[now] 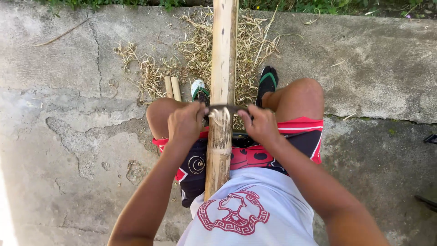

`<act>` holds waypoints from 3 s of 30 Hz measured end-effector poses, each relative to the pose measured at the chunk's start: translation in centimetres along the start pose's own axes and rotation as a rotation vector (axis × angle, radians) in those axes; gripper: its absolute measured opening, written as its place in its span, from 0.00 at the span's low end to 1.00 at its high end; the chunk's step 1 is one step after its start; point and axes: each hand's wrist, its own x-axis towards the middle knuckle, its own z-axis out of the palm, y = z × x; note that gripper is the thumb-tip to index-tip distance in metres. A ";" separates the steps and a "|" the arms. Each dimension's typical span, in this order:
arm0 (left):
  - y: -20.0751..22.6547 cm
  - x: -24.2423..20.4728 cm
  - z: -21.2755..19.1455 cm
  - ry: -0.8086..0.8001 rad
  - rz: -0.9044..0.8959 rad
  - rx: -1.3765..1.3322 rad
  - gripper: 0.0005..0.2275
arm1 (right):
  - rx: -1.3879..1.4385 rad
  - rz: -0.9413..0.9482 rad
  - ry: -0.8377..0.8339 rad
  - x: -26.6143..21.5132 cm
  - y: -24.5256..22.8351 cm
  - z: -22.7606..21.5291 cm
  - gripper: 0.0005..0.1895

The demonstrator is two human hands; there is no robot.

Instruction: Shaving and stripping the outer layer of a bamboo pole using a sickle.

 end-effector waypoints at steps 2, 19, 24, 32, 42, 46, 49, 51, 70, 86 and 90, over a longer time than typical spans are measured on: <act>0.8 -2.9 -1.5 -0.187 -0.100 0.099 0.07 | 0.217 0.103 -0.264 -2.4 -0.3 -0.5 0.19; -3.0 20.4 5.9 -0.034 -0.131 0.099 0.12 | -0.032 0.069 -0.140 20.1 8.6 2.1 0.22; -4.2 26.9 6.9 0.084 -0.031 0.140 0.10 | -0.014 0.000 0.013 24.8 9.8 2.7 0.24; -3.8 25.9 5.3 0.183 0.072 0.154 0.06 | -0.013 -0.101 0.138 22.2 9.5 2.8 0.22; -2.6 16.1 3.6 -0.006 0.080 0.161 0.10 | 0.036 -0.007 0.040 13.0 6.4 2.1 0.24; -3.2 11.2 3.8 -0.009 0.128 0.238 0.11 | -0.035 0.012 0.061 8.6 4.2 1.5 0.24; -2.1 6.9 2.5 -0.076 0.077 0.239 0.11 | 0.015 0.016 0.032 5.1 2.7 0.9 0.24; -0.9 3.4 0.7 -0.135 0.017 0.168 0.09 | 0.079 0.023 -0.012 2.6 1.2 -0.1 0.23; -5.7 21.5 8.6 0.132 -0.131 0.036 0.11 | -0.186 0.084 -0.061 20.7 6.0 0.9 0.23; -5.5 8.2 5.2 0.028 -0.048 -0.083 0.10 | -0.272 -0.068 -0.043 9.3 0.6 -0.5 0.21; -3.1 0.8 1.8 0.068 -0.010 -0.047 0.08 | -0.184 -0.061 -0.079 3.3 -1.1 -0.9 0.22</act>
